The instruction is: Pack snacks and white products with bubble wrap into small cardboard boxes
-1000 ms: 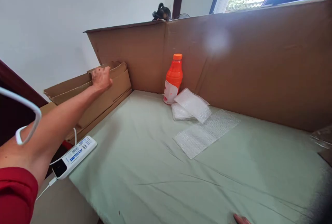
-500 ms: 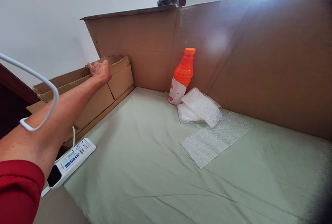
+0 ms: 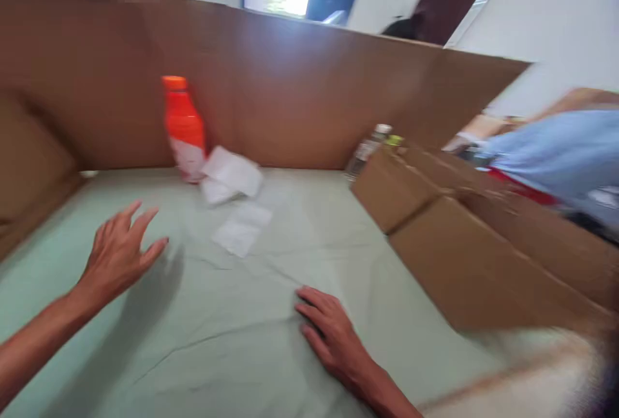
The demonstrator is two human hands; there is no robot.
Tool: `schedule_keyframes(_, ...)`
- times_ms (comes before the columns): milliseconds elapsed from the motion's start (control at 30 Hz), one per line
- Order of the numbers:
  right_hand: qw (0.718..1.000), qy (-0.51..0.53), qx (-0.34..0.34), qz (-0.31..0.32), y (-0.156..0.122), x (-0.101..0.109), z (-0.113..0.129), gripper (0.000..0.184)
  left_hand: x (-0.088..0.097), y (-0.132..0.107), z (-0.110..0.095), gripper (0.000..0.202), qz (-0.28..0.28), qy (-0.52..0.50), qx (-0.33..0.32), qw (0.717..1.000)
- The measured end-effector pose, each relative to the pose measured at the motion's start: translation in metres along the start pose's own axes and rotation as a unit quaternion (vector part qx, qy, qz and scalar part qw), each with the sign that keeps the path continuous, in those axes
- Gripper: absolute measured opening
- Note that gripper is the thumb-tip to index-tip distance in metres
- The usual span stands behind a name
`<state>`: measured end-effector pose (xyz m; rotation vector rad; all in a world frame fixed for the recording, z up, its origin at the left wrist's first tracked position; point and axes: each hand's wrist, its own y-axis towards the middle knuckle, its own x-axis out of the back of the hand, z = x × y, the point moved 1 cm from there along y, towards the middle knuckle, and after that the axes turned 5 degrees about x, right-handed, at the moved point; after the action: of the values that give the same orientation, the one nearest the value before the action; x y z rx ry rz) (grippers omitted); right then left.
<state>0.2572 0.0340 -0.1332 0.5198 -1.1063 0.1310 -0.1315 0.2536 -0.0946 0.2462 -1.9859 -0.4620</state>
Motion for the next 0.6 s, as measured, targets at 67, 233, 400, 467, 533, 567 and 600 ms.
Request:
schedule_keyframes(67,0.999,0.013,-0.027,0.026,-0.003,0.007,0.008,0.032,-0.047,-0.034,-0.029,0.063,0.049,-0.066,0.002,0.997)
schedule_keyframes(233,0.991,-0.11,-0.052,-0.054,-0.029,0.058,0.0,0.026,-0.099,-0.108,-0.101,0.069,0.092,-0.082,-0.054,0.991)
schedule_keyframes(400,0.91,-0.331,-0.12,-0.218,-0.042,0.174,-0.054,0.035,-0.084,-0.17,-0.122,0.054,0.09,-0.025,-0.176,0.98)
schedule_keyframes(467,0.874,-0.393,-0.168,-0.231,-0.046,0.213,-0.09,0.049,-0.073,-0.193,-0.129,0.055,0.077,-0.006,-0.266,0.961)
schedule_keyframes(533,0.868,-0.407,-0.194,-0.208,-0.051,0.236,-0.126,0.051,-0.066,-0.215,-0.139,0.059,0.065,0.012,-0.351,0.934)
schedule_keyframes(567,0.876,-0.393,-0.196,-0.201,-0.053,0.243,-0.142,0.046,-0.064,-0.225,-0.144,0.059,0.056,0.012,-0.384,0.922)
schedule_keyframes(600,0.889,-0.368,-0.192,-0.194,-0.054,0.246,-0.154,0.042,-0.064,-0.233,-0.149,0.058,0.05,0.006,-0.41,0.911)
